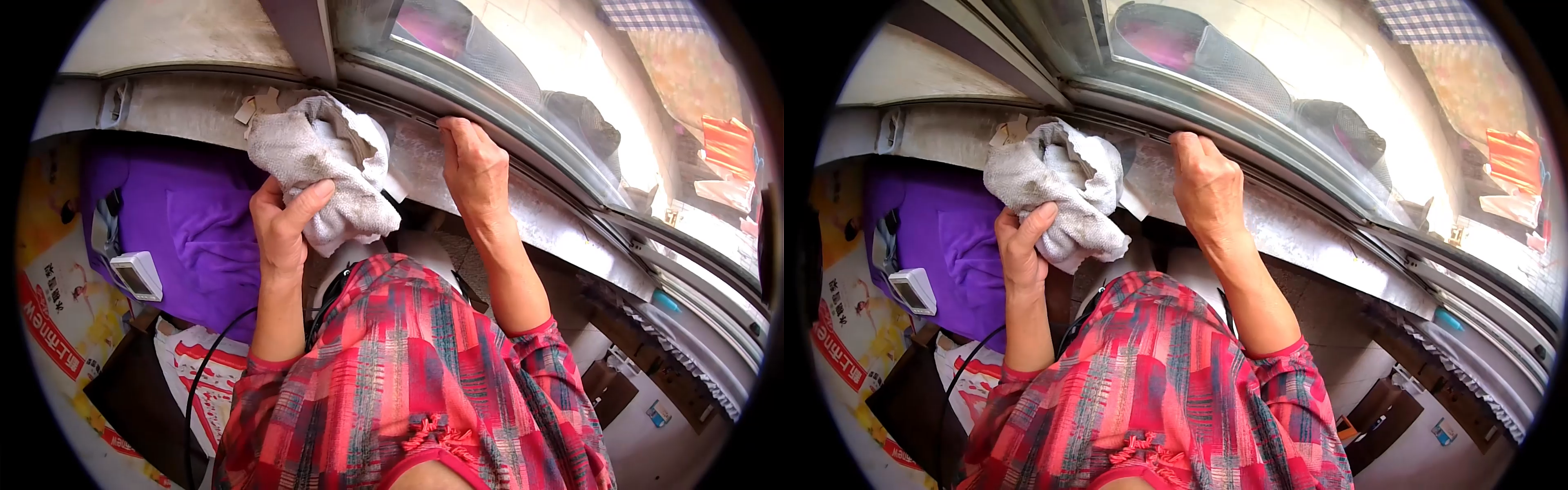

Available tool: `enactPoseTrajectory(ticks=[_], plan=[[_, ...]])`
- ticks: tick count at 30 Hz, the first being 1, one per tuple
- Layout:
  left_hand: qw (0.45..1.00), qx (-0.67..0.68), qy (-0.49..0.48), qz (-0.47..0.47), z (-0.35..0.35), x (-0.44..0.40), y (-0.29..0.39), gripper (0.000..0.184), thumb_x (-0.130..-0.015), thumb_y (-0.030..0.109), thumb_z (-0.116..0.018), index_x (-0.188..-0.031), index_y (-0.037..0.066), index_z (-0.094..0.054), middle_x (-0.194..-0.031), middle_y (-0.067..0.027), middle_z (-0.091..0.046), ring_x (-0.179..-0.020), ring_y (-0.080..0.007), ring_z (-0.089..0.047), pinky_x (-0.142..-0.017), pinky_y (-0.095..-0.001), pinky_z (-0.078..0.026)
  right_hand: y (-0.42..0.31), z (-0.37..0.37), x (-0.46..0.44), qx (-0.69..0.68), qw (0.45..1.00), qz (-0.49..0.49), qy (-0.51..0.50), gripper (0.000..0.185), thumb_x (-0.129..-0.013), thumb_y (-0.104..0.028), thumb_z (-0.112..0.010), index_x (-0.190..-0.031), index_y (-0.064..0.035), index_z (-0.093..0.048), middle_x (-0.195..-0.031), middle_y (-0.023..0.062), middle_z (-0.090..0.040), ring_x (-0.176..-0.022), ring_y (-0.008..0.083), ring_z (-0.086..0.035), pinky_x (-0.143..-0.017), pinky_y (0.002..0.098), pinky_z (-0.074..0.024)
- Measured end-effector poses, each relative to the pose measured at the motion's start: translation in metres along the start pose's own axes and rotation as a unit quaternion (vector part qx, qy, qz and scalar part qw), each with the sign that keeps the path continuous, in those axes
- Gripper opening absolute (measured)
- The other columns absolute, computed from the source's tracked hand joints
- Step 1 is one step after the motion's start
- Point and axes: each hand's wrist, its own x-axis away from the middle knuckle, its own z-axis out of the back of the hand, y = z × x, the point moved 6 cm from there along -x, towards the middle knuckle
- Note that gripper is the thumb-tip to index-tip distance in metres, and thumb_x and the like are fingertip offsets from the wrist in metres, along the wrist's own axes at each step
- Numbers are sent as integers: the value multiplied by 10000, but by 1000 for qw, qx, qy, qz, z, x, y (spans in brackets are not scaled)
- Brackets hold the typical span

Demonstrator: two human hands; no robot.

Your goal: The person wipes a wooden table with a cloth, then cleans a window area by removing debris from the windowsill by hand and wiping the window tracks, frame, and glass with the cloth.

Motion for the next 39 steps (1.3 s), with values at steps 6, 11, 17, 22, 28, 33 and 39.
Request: enactPoseTrajectory(ticks=[6,11,17,22,28,33,39], plan=[[956,-237,28,-173,-20,-10,20,334,-700,108,-771,-980,-33,-655,-881,-49,-684,-782,-111,-609,-721,-256,-478,-6,-13,-6,-13,999,-31,-22,100,-826,-27,-592,-920,-39,-623,-818,160,-649,-745,323,-644,-655,381,-518],[951,-268,18,-152,-23,-35,13,303,-702,137,-773,-943,-18,-675,-851,-49,-691,-771,-101,-603,-732,-259,-474,-5,-23,-12,-97,995,-9,0,107,-824,-16,-580,-917,-26,-633,-719,138,-645,-656,261,-650,-610,333,-506],[947,-287,-8,-142,-32,-33,12,339,-677,163,-797,-936,-18,-675,-836,-85,-701,-749,-106,-623,-712,-276,-490,2,-1,9,-240,965,-98,-43,92,-832,-20,-595,-921,-32,-614,-702,114,-627,-628,236,-647,-584,314,-503],[914,-347,12,-210,-47,-24,12,379,-642,200,-827,-918,-14,-678,-818,-104,-707,-747,-132,-662,-681,-290,-506,10,5,15,-96,994,-34,38,82,-839,-38,-586,-920,-46,-589,-727,138,-635,-667,294,-652,-570,355,-517],[879,-426,-26,-213,-79,-39,-2,398,-649,251,-804,-942,24,-659,-802,-146,-679,-721,-267,-660,-665,-331,-497,6,-16,29,-123,992,-20,-24,119,-822,-18,-603,-933,-51,-577,-742,160,-607,-673,316,-630,-578,372,-495],[939,-323,-85,-78,-48,-28,18,306,-683,103,-742,-957,-15,-675,-849,-68,-693,-769,-112,-622,-722,-274,-485,10,11,34,-192,980,-39,-19,93,-824,-20,-594,-902,-57,-560,-745,137,-622,-676,320,-633,-559,387,-503],[951,-285,1,-120,-23,-6,41,300,-692,45,-730,-971,-41,-663,-900,-63,-680,-823,-115,-615,-760,-258,-472,25,25,21,-147,987,-50,35,106,-813,-28,-619,-910,-57,-587,-737,121,-630,-662,286,-640,-560,357,-507]])
